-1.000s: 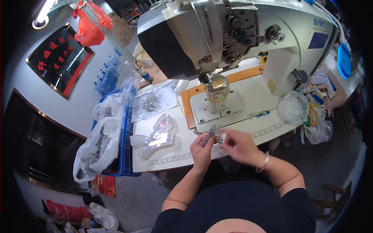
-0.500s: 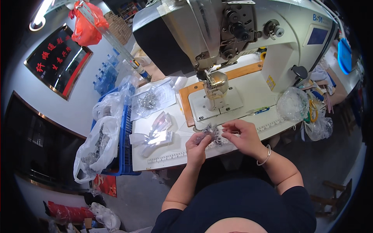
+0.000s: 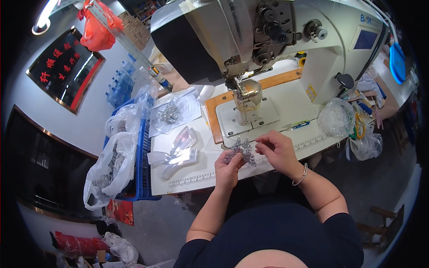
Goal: The person handles small, silver, star-shaped decorations, placing them under the presser foot of a sewing machine to stitch them. They repeatedly pick up the items, position them, and operate the machine, then remove the finished pieces and trim the threads with scissors.
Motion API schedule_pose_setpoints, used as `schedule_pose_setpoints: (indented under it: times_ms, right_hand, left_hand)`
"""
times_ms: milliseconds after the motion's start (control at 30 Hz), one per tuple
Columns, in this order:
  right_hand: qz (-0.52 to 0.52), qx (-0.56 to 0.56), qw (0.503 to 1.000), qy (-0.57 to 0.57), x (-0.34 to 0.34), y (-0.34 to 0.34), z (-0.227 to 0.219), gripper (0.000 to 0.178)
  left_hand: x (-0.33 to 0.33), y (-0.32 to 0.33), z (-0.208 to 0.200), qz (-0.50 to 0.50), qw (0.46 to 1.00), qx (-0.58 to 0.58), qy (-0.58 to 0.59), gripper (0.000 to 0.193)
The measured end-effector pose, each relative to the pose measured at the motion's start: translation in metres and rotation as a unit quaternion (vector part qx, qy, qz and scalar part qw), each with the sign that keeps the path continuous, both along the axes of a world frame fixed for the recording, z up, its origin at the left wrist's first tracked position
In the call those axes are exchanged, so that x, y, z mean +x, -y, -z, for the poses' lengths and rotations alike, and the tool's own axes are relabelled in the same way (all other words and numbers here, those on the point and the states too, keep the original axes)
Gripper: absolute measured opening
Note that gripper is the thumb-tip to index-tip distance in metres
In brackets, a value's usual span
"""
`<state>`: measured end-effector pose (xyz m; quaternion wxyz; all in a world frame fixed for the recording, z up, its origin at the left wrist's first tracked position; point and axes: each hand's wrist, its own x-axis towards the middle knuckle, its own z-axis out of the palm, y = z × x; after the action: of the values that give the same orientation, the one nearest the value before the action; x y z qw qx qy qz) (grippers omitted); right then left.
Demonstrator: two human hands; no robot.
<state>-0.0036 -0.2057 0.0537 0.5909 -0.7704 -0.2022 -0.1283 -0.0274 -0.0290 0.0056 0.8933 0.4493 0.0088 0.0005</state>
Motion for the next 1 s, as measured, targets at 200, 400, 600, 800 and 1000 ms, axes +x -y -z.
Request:
schedule_pose_setpoints:
  times_ms: [200, 400, 600, 800, 1000]
  right_hand:
    - [0.009, -0.061, 0.986, 0.152, -0.013, -0.007, -0.015, 0.015]
    - [0.010, -0.025, 0.998, 0.052, 0.007, -0.001, -0.004, 0.011]
    - [0.023, -0.099, 0.981, 0.167, 0.008, -0.005, -0.005, 0.013]
    - [-0.002, -0.137, 0.967, 0.212, 0.002, -0.007, -0.015, 0.016]
    - [-0.011, -0.076, 0.995, 0.067, 0.028, 0.000, 0.000, 0.019]
  left_hand:
    - [0.003, -0.003, 0.016, -0.036, 0.990, 0.128, 0.054, 0.016]
    - [0.003, 0.007, 0.000, -0.009, 1.000, 0.010, 0.011, 0.014]
    - [0.006, 0.006, 0.009, -0.028, 0.998, 0.011, 0.050, 0.013]
    - [0.006, 0.011, 0.012, -0.058, 0.996, 0.003, 0.069, 0.012]
    - [0.005, 0.008, 0.016, -0.047, 0.996, -0.009, 0.076, 0.014]
